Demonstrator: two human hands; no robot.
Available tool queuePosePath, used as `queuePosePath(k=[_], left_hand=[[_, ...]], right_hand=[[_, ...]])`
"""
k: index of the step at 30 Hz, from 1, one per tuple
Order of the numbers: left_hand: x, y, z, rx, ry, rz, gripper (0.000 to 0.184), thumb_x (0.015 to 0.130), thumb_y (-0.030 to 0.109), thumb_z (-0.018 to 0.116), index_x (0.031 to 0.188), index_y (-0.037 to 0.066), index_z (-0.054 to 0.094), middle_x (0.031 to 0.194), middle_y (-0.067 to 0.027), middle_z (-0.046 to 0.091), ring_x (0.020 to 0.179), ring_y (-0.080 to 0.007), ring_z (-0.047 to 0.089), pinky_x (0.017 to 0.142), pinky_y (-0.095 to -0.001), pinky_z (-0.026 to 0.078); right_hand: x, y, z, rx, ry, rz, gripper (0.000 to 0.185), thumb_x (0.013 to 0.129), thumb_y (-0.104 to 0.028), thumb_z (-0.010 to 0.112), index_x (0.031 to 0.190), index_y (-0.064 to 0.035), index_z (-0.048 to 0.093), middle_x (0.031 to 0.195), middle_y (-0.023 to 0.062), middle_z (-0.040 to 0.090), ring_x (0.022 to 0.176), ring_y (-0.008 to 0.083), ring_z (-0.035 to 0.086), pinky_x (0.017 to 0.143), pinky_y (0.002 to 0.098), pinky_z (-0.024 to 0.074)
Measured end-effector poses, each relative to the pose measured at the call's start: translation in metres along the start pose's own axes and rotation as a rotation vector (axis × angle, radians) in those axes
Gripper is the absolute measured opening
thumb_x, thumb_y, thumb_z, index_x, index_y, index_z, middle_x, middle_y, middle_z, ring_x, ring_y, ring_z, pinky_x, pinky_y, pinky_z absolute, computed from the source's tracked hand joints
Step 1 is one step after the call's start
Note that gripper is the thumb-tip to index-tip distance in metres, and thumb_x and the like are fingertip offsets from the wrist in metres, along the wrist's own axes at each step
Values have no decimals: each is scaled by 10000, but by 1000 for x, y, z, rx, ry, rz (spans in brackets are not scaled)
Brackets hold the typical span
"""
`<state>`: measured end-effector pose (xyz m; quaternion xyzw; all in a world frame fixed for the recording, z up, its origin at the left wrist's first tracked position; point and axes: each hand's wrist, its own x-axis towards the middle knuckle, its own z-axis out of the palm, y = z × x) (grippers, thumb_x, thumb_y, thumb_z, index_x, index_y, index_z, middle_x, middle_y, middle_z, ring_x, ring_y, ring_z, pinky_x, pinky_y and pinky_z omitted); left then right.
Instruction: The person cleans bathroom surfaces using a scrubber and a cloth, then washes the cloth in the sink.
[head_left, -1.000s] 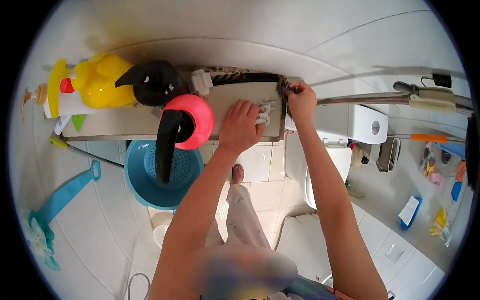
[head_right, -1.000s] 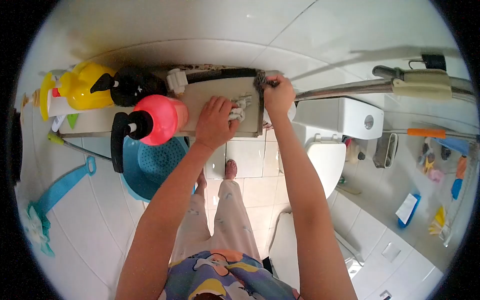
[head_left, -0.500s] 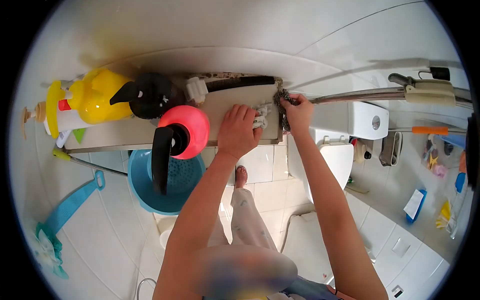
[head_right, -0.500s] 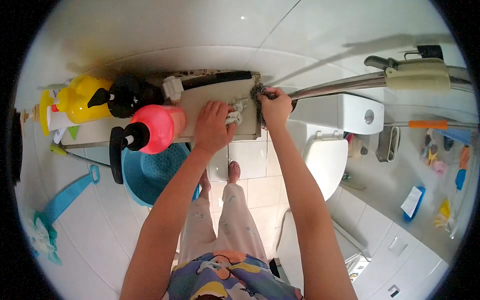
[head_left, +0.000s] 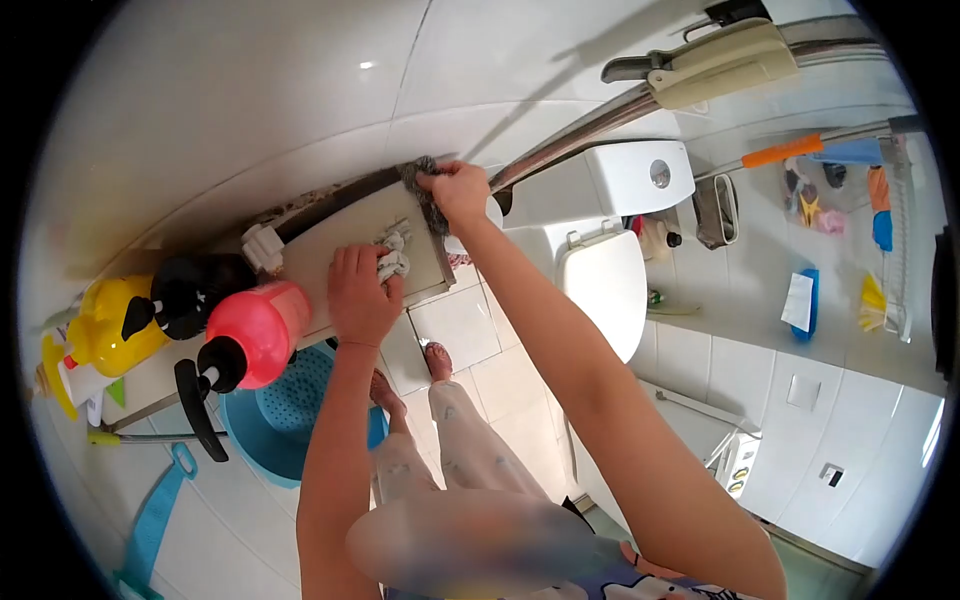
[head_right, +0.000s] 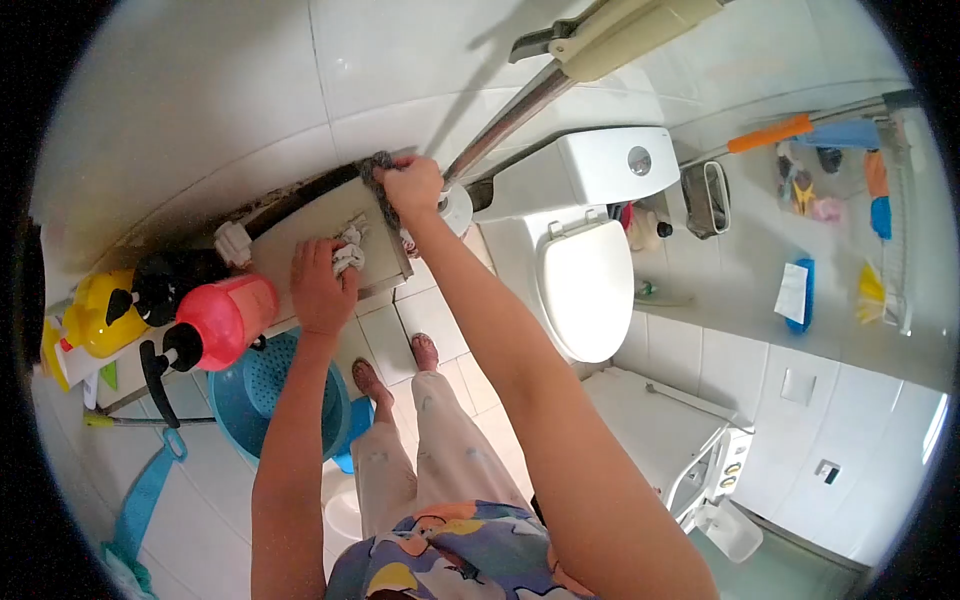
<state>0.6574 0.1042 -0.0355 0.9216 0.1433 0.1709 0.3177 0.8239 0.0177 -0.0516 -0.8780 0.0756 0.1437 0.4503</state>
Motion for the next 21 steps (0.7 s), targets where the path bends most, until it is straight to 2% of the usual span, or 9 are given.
queuePosePath(k=[1,4,7,9,14,15,19,20,21], left_hand=[[1,-1,0,3,4,11,252,661,131,538,897,47,515,885,-132,499,896,-335,484,796,-434,405],[0,-3,3,2,14,24,249,663,133,538,895,46,513,894,-134,501,902,-340,480,811,-429,403],[1,-2,3,22,28,23,247,659,133,544,892,56,521,893,-121,507,899,-324,482,811,-417,405],[-1,0,2,59,41,22,243,647,129,553,883,75,536,883,-88,517,893,-283,489,795,-391,410],[1,-2,1,41,43,34,247,643,130,563,882,70,538,873,-93,519,880,-290,490,788,-401,411],[1,0,0,43,47,42,248,642,130,566,881,70,539,870,-94,520,879,-290,490,787,-402,411],[0,5,-2,-33,-3,-29,253,651,136,550,888,47,530,896,-132,512,899,-340,484,831,-443,387],[1,3,0,-30,14,-17,253,648,134,553,886,49,532,895,-130,513,898,-340,484,830,-442,388],[1,2,0,-31,26,-7,253,644,132,555,883,52,535,895,-127,514,896,-340,484,829,-442,388]], right_hand=[[-4,10,-4,-91,-11,-42,347,594,-257,766,840,-25,688,776,170,663,776,296,646,730,359,493],[-18,20,-16,-29,-77,-23,352,593,-272,765,830,-23,687,776,172,661,773,310,643,723,361,494],[3,-15,0,-151,45,-64,356,594,-276,763,837,-28,689,783,175,660,765,322,639,731,358,494],[-8,0,-2,-107,20,-42,353,597,-277,759,839,-30,689,801,178,660,778,329,636,744,359,490],[-18,6,-14,-103,-25,-11,368,610,-292,749,867,-35,689,840,187,657,826,323,634,778,370,482],[-4,3,-3,-118,31,-91,366,623,-276,750,858,-3,683,747,146,663,707,223,644,680,321,490],[-17,-6,-10,-132,41,-77,377,621,-284,748,849,8,679,767,160,663,717,241,646,671,335,484],[-24,11,-17,-221,33,-208,394,617,-288,758,845,22,675,744,160,658,705,233,641,666,329,482],[-37,15,-29,-185,-70,-97,407,620,-326,753,868,-13,677,807,174,661,783,281,642,746,355,490]])
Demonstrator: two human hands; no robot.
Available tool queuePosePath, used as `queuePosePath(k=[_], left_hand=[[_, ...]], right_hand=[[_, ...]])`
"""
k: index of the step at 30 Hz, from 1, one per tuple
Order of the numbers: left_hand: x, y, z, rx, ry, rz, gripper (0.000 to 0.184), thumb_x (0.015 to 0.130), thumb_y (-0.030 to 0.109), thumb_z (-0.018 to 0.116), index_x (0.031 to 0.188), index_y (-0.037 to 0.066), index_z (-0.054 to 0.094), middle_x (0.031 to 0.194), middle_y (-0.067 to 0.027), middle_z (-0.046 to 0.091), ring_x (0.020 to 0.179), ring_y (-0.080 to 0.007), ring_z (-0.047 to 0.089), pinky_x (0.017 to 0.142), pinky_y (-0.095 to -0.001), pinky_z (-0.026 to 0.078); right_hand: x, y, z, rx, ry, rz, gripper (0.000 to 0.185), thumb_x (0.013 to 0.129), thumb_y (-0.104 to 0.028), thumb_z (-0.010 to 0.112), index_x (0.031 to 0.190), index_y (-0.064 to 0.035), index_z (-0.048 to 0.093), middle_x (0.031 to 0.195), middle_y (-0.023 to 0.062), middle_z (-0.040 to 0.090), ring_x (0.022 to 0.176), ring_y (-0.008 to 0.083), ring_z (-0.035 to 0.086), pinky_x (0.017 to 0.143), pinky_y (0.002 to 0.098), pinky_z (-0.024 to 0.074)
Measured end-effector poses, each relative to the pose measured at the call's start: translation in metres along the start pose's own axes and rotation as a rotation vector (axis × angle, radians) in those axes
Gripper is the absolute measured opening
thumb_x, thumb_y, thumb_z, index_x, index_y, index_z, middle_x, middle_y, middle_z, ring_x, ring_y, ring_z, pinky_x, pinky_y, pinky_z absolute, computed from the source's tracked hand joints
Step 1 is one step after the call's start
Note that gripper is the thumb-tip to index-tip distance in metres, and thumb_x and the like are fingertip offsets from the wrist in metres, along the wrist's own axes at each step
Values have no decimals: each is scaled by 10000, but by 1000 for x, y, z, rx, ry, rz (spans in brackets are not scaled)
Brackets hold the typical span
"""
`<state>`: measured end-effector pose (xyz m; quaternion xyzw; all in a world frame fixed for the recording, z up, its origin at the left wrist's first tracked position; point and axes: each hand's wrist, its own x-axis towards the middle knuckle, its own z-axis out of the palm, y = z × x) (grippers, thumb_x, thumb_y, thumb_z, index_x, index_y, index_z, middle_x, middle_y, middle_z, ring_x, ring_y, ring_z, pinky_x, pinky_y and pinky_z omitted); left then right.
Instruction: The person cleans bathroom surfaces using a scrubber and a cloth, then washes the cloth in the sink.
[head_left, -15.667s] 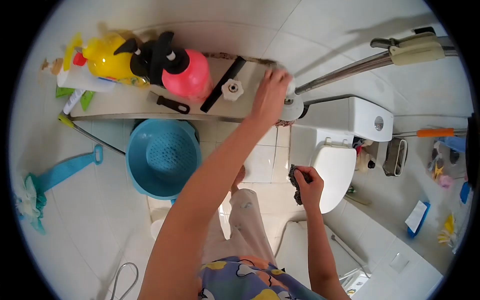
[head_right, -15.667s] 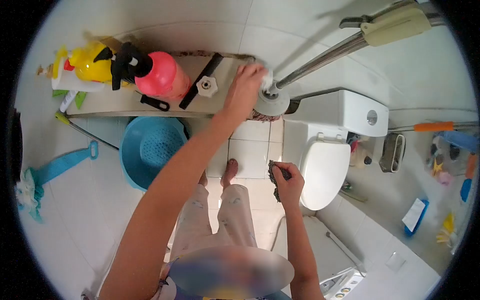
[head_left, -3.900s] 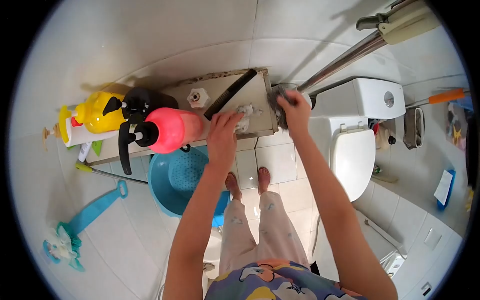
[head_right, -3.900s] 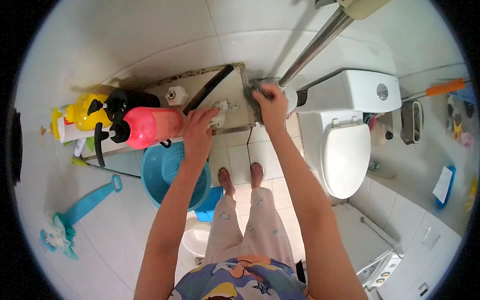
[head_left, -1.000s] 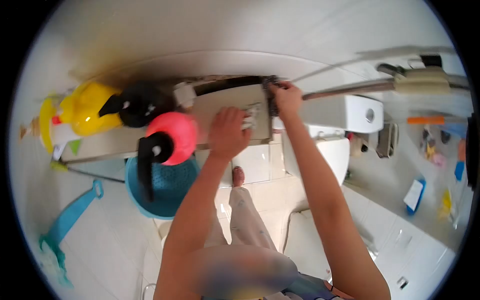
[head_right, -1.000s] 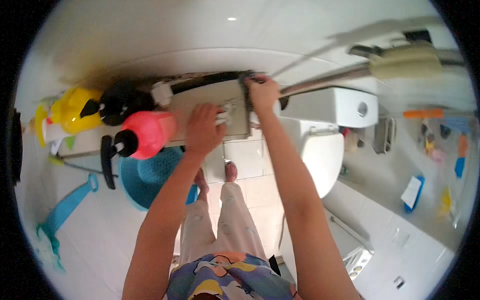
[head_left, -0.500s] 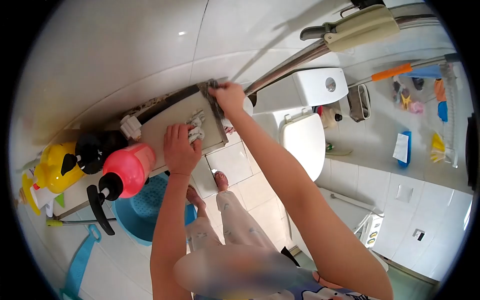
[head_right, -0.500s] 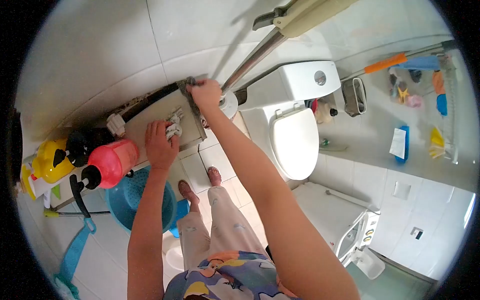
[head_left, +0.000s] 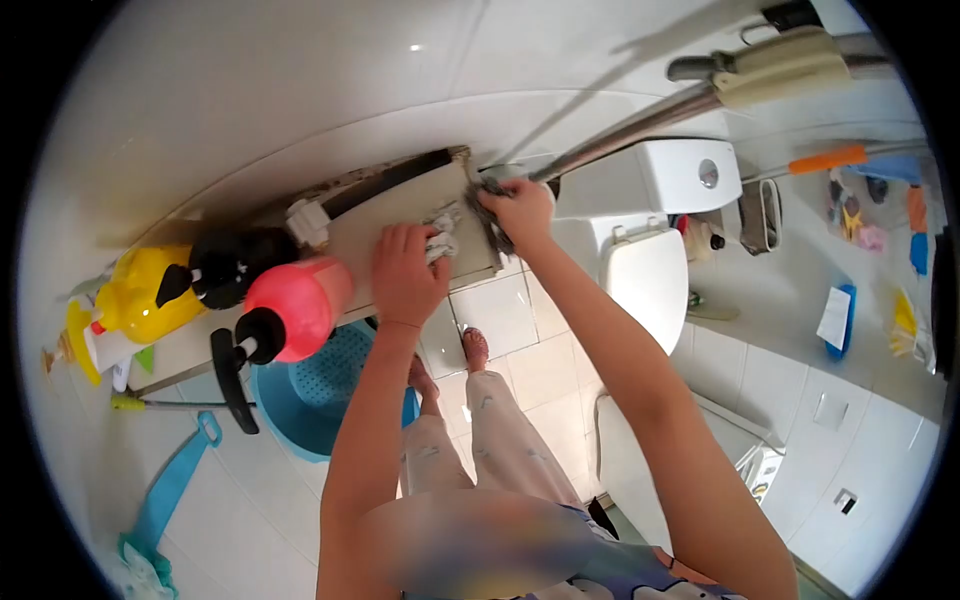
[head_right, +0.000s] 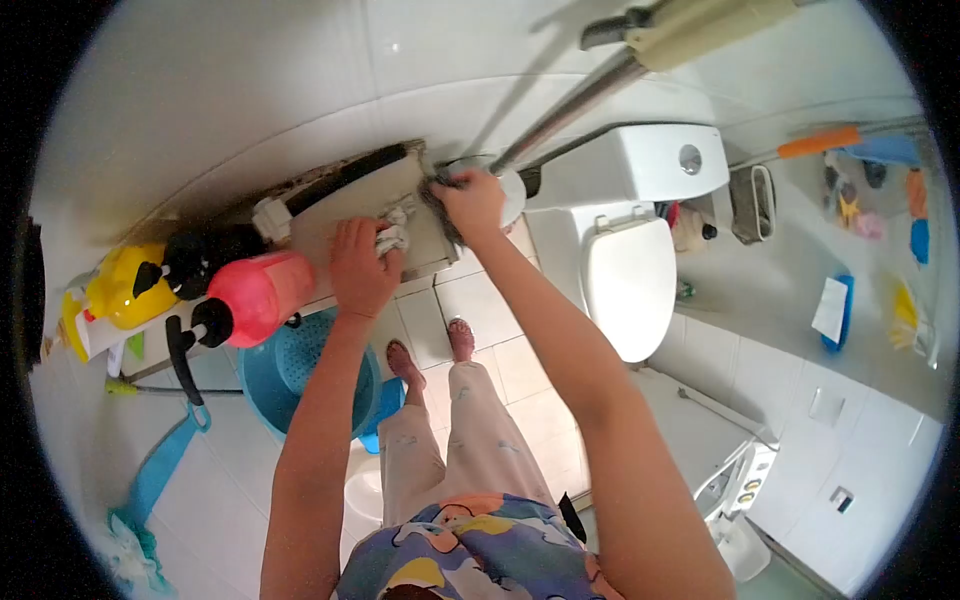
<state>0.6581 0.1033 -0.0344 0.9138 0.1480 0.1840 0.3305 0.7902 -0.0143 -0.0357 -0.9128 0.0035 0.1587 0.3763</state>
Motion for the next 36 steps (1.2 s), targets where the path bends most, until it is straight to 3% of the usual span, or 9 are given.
queuePosePath(k=[7,10,17,20,23,27,30,33,36], left_hand=[[-2,-3,-1,3,-28,-16,236,641,123,561,868,61,544,884,-117,519,908,-331,490,826,-432,401],[1,-3,0,-21,-13,9,233,642,122,562,866,60,544,880,-116,518,901,-325,491,830,-426,403],[-1,-3,-1,46,10,12,234,645,139,572,866,68,544,872,-92,520,890,-284,493,803,-389,417],[1,-2,-2,39,1,14,231,646,139,573,865,72,545,872,-77,523,888,-264,494,792,-375,422],[1,-3,-1,36,13,-5,231,642,135,578,862,72,546,872,-74,523,883,-262,495,787,-373,425],[-1,-3,0,63,47,19,234,637,134,586,860,73,548,865,-70,520,882,-256,496,788,-374,425],[0,-3,-1,30,14,0,225,639,135,581,852,73,550,852,-69,516,875,-257,494,789,-377,426],[-3,-4,0,21,17,-10,285,643,157,595,911,71,548,913,-116,519,936,-330,493,853,-411,418],[-4,-5,1,27,-19,-22,295,642,160,596,917,68,543,915,-120,516,936,-329,489,844,-416,419]], right_hand=[[40,-26,13,76,58,-24,370,619,-301,743,871,-37,689,762,165,660,736,304,642,708,358,490],[13,21,5,-53,-3,-93,361,622,-295,738,863,-31,689,748,166,659,723,303,642,704,358,493],[38,-25,10,-22,38,-66,328,627,-268,740,862,-45,686,747,177,654,729,305,645,677,373,495],[2,9,-5,-226,17,-259,322,632,-268,737,852,-40,680,738,174,652,712,313,642,663,376,494],[10,1,-4,-206,-40,-179,311,635,-262,735,835,-34,672,734,173,649,707,321,638,656,380,490],[29,-30,5,-166,80,-251,272,651,-233,717,817,-25,660,740,179,644,725,328,630,678,384,482],[-10,6,-10,-199,-43,-205,269,649,-230,717,820,-31,661,736,172,641,731,335,623,692,378,479],[5,3,-5,-264,-30,-247,271,645,-231,721,819,-32,659,736,168,639,729,336,618,696,371,477],[28,-18,6,-188,65,-265,289,640,-237,727,822,-24,655,749,174,640,727,338,617,689,372,476]])
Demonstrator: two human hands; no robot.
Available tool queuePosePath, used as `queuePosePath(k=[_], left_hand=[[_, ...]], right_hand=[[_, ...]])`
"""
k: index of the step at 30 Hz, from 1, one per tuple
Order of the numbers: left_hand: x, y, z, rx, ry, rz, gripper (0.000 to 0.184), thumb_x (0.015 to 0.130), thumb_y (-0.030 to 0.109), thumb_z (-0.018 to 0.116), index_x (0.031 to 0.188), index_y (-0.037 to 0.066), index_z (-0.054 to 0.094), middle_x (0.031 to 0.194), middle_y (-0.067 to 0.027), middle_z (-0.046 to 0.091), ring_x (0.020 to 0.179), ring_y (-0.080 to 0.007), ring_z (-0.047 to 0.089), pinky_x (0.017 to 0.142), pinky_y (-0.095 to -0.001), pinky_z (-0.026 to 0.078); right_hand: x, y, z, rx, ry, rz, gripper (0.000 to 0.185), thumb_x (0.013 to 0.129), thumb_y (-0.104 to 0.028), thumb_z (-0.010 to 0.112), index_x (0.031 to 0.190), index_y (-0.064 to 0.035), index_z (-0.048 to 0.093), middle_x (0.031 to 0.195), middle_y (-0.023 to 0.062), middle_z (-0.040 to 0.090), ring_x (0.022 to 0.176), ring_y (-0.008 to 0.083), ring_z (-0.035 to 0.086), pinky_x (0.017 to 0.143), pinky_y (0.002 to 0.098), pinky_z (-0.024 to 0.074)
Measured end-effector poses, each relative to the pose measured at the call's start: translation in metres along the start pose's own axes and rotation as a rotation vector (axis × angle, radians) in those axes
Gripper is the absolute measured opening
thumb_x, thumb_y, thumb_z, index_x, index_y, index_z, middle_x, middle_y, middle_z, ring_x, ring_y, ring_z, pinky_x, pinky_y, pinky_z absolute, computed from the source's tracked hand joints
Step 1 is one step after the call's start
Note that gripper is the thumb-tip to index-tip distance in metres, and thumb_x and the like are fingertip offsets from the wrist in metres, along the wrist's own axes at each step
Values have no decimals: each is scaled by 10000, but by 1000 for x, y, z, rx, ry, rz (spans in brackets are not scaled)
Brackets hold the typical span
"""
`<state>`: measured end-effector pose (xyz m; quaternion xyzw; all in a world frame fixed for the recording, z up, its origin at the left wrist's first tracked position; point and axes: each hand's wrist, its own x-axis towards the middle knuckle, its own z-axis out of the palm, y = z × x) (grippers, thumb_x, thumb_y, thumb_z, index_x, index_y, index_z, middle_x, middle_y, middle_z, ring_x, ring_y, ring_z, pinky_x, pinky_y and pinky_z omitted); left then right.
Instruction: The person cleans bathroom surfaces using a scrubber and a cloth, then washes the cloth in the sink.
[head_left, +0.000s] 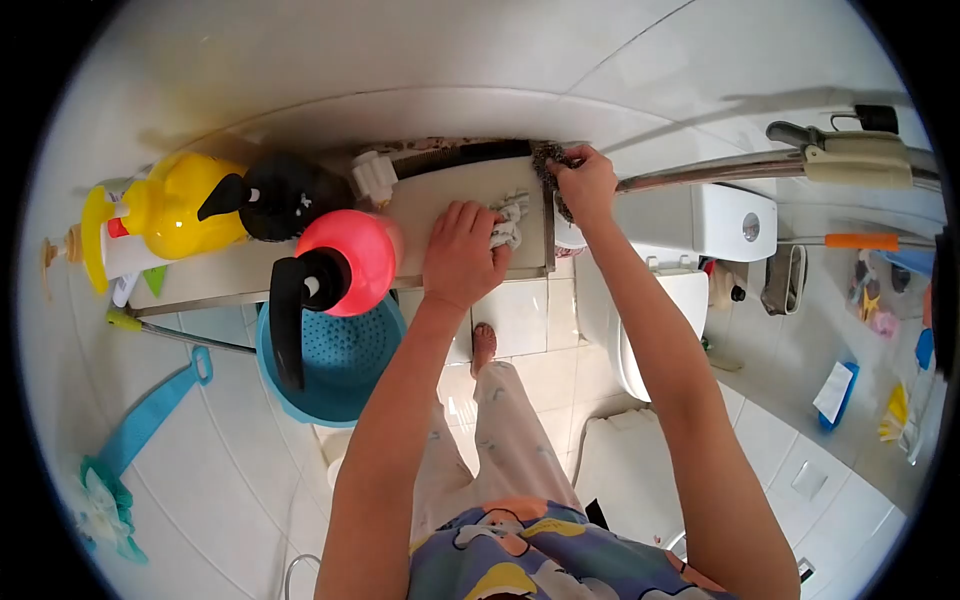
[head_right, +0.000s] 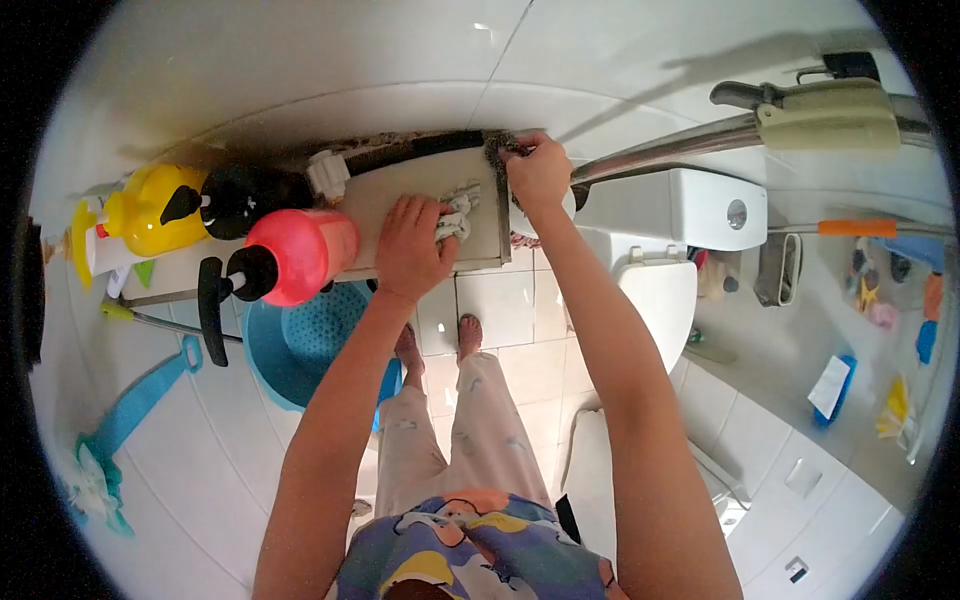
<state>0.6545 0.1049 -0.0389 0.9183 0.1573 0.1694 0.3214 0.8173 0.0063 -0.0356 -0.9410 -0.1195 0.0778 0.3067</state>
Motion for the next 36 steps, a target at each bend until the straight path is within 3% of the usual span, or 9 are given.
queuePosePath(k=[5,10,14,18,23,28,32,35,36], left_hand=[[2,1,-1,-24,-19,-12,281,648,156,573,908,56,536,903,-130,509,928,-328,484,831,-421,419],[-1,1,0,-5,-10,-6,279,648,156,571,902,47,531,899,-132,505,920,-330,483,826,-423,417],[4,2,-4,-28,-14,-7,277,648,156,574,899,47,531,897,-133,505,911,-328,485,820,-421,418],[1,2,-1,-11,13,1,281,642,160,584,895,49,535,905,-130,509,915,-322,488,817,-416,424],[3,1,-4,-32,-17,-23,277,648,160,586,904,63,543,912,-122,513,930,-310,488,821,-410,426],[1,3,-4,-22,-25,-29,281,656,162,586,918,68,545,922,-119,517,945,-310,488,838,-405,425],[4,1,-3,-25,-36,-19,284,657,164,584,921,66,542,927,-120,518,957,-315,484,859,-407,415],[-1,0,0,-32,-39,-18,285,655,159,586,921,68,540,929,-118,516,956,-316,481,865,-407,404],[0,0,1,-30,-27,-15,285,653,157,587,921,68,540,929,-117,515,955,-316,480,865,-407,401]], right_hand=[[-44,17,-13,79,-96,49,299,651,-242,724,839,-21,655,782,171,649,714,344,621,679,380,478],[9,-6,4,23,48,-22,253,641,-203,739,802,-29,651,722,147,649,674,282,634,670,361,484],[-48,14,-15,61,-104,14,264,659,-229,716,809,-21,653,761,175,648,711,334,624,683,380,478],[7,2,5,-48,60,-75,294,643,-241,730,828,-24,662,762,175,649,728,333,627,673,373,482],[-28,22,-4,42,-72,24,330,633,-284,746,836,-36,668,748,154,652,726,304,632,687,351,484],[17,-12,6,89,29,180,347,625,-270,754,855,-24,671,763,150,657,744,291,633,711,347,479],[-9,18,6,148,-51,145,358,635,-290,747,860,-20,679,777,167,656,744,312,633,713,366,483],[11,5,14,38,97,77,363,635,-291,756,864,-21,674,768,160,657,733,308,633,708,368,485],[24,-1,20,105,88,186,356,635,-275,761,856,-13,664,753,156,652,736,305,630,697,373,483]])
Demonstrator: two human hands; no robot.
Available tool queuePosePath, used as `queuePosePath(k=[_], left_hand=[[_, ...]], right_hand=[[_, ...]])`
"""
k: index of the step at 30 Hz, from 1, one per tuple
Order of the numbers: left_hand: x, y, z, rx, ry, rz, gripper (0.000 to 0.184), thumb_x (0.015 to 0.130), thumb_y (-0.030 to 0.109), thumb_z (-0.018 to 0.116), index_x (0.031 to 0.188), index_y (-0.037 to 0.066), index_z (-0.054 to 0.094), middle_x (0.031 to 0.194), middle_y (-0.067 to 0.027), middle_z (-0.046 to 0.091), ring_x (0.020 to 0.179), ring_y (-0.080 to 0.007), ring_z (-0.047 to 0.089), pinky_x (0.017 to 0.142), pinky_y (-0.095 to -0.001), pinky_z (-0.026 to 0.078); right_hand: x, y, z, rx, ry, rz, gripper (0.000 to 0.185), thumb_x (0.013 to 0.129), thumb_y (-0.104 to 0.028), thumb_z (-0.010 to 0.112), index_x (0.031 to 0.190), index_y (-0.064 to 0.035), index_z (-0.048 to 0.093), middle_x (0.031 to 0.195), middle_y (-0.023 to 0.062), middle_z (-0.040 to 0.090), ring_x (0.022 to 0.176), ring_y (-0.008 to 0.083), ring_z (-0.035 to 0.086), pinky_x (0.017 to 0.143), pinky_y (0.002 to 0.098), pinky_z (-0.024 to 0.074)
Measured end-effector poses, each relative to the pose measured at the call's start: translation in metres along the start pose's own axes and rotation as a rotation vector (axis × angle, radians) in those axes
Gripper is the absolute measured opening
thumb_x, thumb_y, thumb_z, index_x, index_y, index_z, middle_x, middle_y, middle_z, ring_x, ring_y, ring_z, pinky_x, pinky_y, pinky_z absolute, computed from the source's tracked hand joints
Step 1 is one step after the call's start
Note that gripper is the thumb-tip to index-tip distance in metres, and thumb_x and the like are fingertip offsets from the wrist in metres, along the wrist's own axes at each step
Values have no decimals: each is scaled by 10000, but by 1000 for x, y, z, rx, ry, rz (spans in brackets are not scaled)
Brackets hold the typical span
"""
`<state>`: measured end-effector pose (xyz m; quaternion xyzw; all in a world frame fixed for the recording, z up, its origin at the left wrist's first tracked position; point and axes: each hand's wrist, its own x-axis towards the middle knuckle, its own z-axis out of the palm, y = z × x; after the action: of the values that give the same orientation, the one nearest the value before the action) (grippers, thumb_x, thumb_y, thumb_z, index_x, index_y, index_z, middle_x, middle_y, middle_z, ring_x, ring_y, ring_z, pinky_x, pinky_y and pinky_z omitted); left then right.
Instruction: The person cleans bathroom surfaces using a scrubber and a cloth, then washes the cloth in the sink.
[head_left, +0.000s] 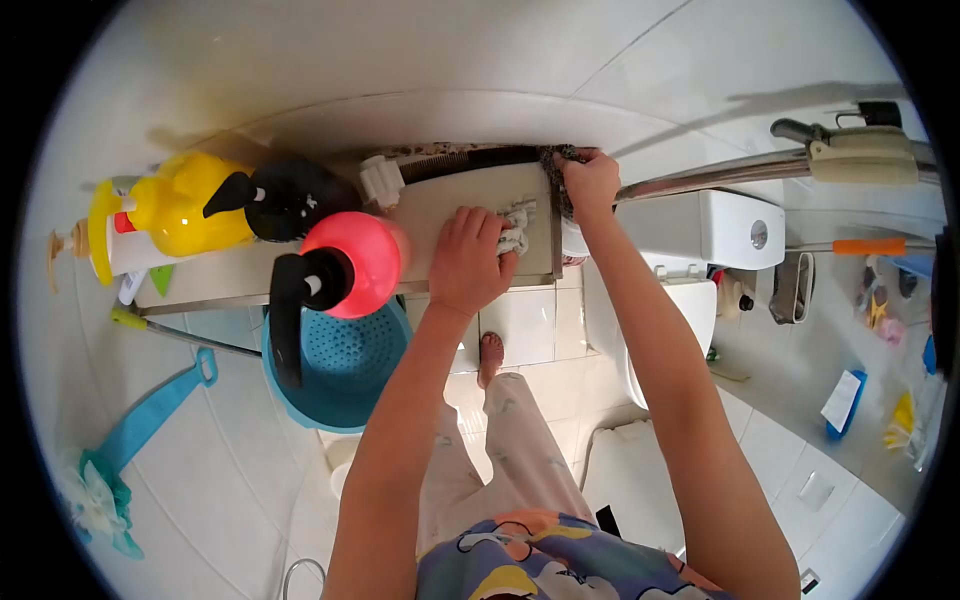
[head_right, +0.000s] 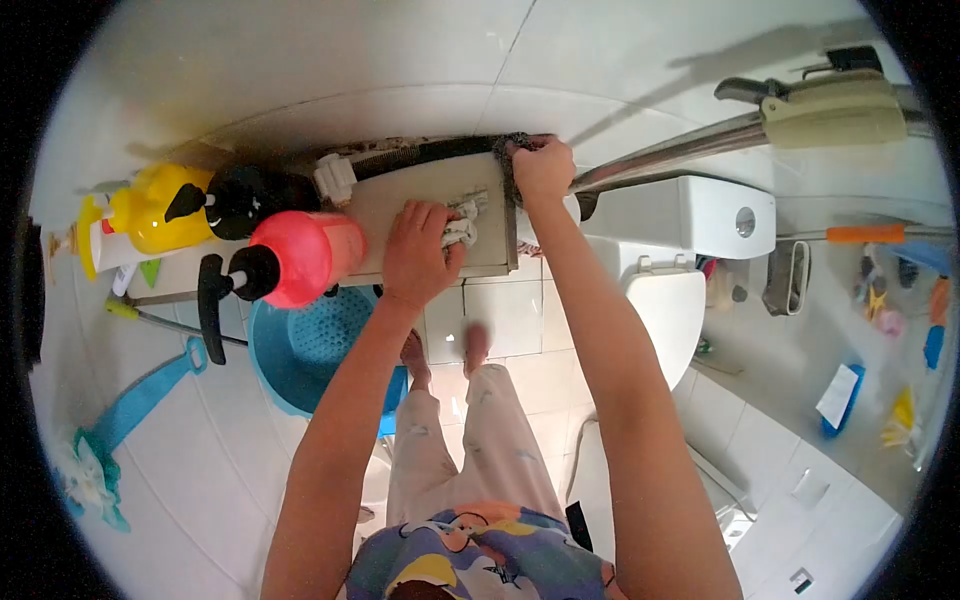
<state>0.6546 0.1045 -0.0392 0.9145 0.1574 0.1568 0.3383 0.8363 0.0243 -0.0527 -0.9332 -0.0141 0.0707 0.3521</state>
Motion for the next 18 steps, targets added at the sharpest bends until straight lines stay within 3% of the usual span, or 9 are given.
queuePosePath(k=[3,7,9,12,14,17,18], left_hand=[[0,0,-1,29,17,55,280,651,142,590,918,74,543,934,-116,513,944,-315,477,856,-405,393],[-2,2,3,-8,101,75,300,662,98,587,959,72,556,939,-95,517,932,-301,477,835,-394,398],[-1,13,2,-65,147,3,291,668,82,591,957,70,564,937,-60,525,931,-263,486,796,-366,425],[36,36,10,-30,257,181,291,699,40,563,989,61,566,987,-47,537,977,-256,487,840,-350,428],[73,35,23,87,204,376,355,719,-17,509,1056,67,583,1085,-84,555,1026,-272,502,869,-348,437],[90,28,46,209,53,348,364,727,-11,497,1064,75,602,1098,-83,568,1031,-266,506,886,-335,440],[86,29,51,157,96,292,380,711,-27,499,1060,74,613,1090,-80,579,1020,-277,508,878,-345,445]], right_hand=[[-25,7,-11,14,28,-43,344,642,-255,762,852,-4,655,752,156,649,727,308,628,681,378,480],[-65,57,-29,222,-147,-100,338,649,-228,762,857,8,641,761,143,641,707,239,611,673,322,467],[-89,73,-39,388,-170,-7,339,652,-212,760,866,16,631,747,123,631,694,203,591,664,300,457],[-125,81,-60,508,-198,114,291,682,-147,736,875,25,603,723,67,610,671,140,553,637,267,442],[-144,90,-69,606,-196,166,244,701,-117,722,858,21,595,721,52,605,661,117,546,621,248,440],[-153,97,-88,672,-192,231,206,718,-97,711,838,14,586,725,39,601,649,90,539,601,222,437],[-157,99,-94,698,-187,252,200,723,-93,709,837,13,584,726,38,601,645,85,537,596,216,437]])
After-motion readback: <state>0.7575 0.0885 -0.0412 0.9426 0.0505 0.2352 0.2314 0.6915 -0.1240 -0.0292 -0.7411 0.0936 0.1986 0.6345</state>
